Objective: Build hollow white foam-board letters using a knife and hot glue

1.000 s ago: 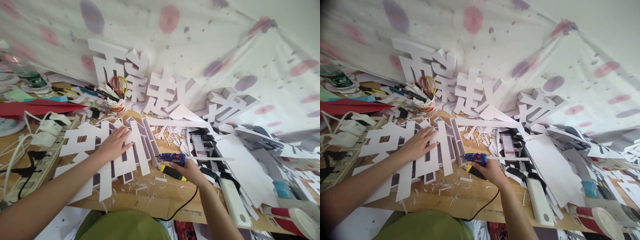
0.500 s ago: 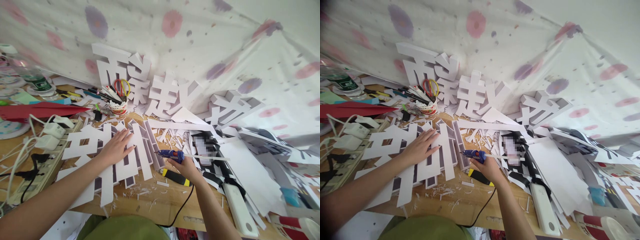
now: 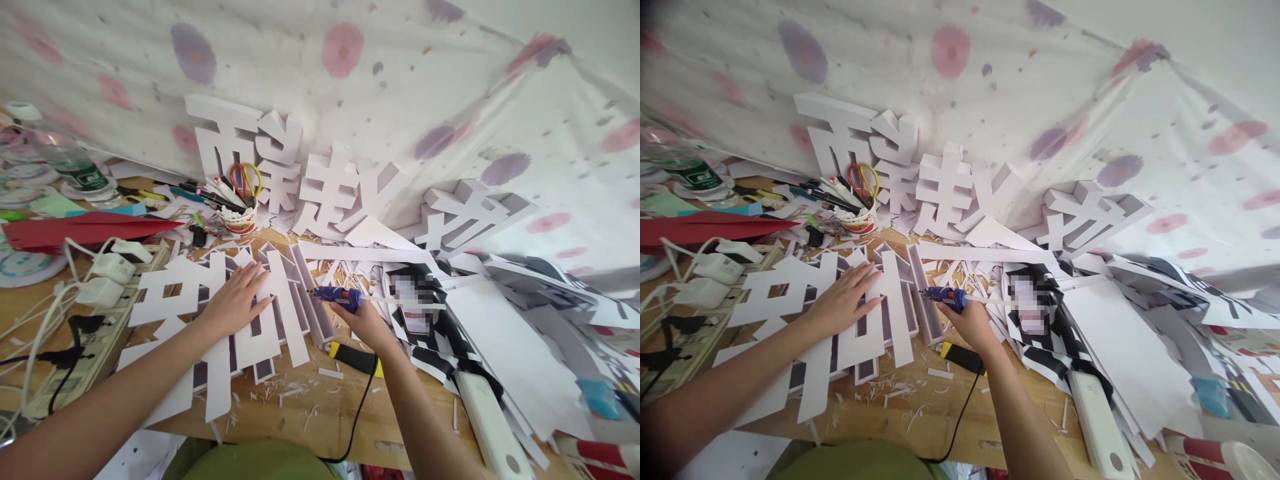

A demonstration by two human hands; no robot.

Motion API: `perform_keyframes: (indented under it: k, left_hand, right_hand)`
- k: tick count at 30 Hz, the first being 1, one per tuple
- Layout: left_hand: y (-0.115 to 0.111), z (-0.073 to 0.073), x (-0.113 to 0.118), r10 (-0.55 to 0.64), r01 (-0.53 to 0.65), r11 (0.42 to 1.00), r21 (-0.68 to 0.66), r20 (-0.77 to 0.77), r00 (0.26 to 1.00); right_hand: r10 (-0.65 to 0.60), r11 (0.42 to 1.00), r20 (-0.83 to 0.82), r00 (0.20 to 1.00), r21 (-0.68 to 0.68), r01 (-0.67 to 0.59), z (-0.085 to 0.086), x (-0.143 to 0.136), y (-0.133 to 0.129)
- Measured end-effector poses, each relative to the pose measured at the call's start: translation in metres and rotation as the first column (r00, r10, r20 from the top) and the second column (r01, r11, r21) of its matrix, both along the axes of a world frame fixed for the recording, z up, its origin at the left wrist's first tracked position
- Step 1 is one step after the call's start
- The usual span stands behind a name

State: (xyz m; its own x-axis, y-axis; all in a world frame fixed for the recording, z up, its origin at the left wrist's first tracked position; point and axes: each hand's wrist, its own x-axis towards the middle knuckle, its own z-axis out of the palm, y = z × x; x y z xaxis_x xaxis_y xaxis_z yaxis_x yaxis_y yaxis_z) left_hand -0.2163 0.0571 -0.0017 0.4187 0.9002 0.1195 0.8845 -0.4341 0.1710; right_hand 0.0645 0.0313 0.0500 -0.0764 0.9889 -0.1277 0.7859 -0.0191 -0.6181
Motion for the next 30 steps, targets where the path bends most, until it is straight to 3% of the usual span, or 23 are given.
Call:
perform_keyframes:
  k: [10,17,24,30]
  left_hand:
    - [0.000,0.001,0.000,-0.004,0.004,1.000,0.009,0.009,1.000]
    - [0.000,0.001,0.001,-0.005,0.005,1.000,-0.005,0.016,1.000]
    - [0.001,-0.001,0.000,-0.006,0.006,1.000,-0.013,0.006,1.000]
    - [0.000,-0.004,-0.001,-0.003,0.002,1.000,0.028,0.035,0.999]
  right_hand:
    - [-0.080,0.996,0.092,0.993,-0.033,0.083,-0.003,-0.005,0.012]
    - [-0.024,0.999,0.019,1.000,-0.027,0.025,-0.008,-0.005,0.022]
    - [-0.051,0.999,0.047,0.998,-0.006,0.051,0.008,-0.008,0.064]
    - [-0.055,0.998,0.134,0.989,-0.026,0.059,0.017,-0.033,0.097]
